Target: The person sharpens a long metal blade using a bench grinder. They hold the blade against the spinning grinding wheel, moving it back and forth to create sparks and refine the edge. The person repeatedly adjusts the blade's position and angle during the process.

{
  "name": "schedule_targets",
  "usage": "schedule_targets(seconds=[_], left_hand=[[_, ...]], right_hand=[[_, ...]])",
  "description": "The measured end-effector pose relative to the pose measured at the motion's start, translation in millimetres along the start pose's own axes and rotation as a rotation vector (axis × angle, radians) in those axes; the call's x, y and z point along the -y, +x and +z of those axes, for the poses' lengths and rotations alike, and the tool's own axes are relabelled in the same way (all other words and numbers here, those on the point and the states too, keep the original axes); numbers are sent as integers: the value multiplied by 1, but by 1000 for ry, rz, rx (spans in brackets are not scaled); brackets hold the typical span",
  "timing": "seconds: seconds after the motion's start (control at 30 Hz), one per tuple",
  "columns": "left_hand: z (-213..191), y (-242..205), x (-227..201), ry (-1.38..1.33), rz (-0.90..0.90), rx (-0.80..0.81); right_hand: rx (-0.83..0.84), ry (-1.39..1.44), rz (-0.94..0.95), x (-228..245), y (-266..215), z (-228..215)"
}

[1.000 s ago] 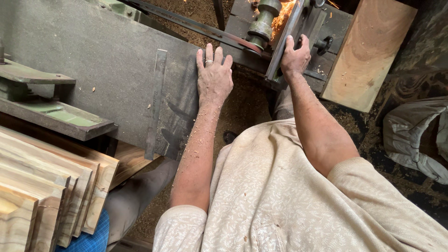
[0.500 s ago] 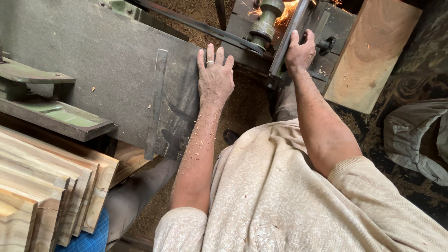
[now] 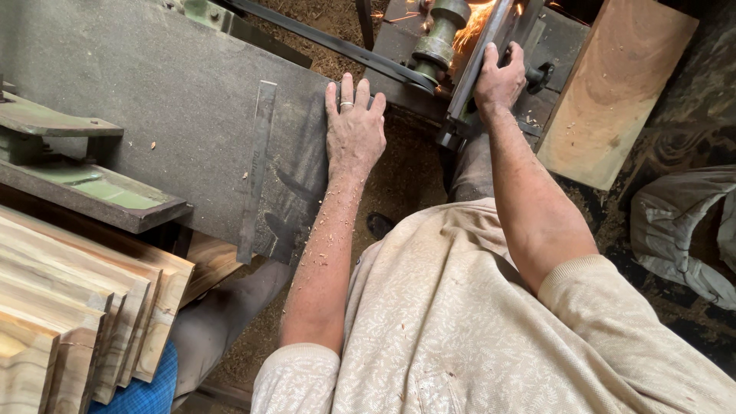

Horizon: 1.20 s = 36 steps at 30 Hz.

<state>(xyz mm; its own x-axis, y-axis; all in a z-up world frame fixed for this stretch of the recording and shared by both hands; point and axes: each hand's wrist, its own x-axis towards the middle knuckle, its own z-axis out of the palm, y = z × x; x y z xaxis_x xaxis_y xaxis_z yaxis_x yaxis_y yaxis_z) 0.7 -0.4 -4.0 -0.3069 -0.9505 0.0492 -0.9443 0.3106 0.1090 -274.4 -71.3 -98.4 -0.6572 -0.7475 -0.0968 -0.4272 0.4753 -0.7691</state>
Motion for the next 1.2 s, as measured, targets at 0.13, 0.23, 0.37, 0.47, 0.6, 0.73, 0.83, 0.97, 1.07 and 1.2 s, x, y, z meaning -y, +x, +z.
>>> schedule_targets(seconds=[0.13, 0.23, 0.37, 0.47, 0.6, 0.73, 0.83, 0.97, 1.07, 1.2], left_hand=[[0, 0, 0, 6, -2, 3], [0, 0, -1, 7, -4, -3], [-1, 0, -1, -6, -6, 0], [-2, 0, -1, -7, -5, 1], [-4, 1, -1, -23, -8, 2], [-4, 2, -1, -21, -12, 12], [-4, 2, -1, -27, -11, 7], [-3, 1, -1, -24, -7, -3], [-3, 2, -1, -16, -5, -4], [-3, 2, -1, -17, -11, 14]], right_hand=[[12, 9, 0, 0, 5, 1], [37, 17, 2, -1, 10, 1], [56, -10, 11, -3, 16, 3], [58, 19, 14, -2, 20, 4], [59, 19, 14, -1, 24, 4], [50, 0, 19, 0, 28, 5], [53, -8, 34, 0, 31, 6], [12, -9, -39, -2, 36, 7], [51, 16, 19, -1, 41, 8], [51, 20, 20, 0, 45, 9]])
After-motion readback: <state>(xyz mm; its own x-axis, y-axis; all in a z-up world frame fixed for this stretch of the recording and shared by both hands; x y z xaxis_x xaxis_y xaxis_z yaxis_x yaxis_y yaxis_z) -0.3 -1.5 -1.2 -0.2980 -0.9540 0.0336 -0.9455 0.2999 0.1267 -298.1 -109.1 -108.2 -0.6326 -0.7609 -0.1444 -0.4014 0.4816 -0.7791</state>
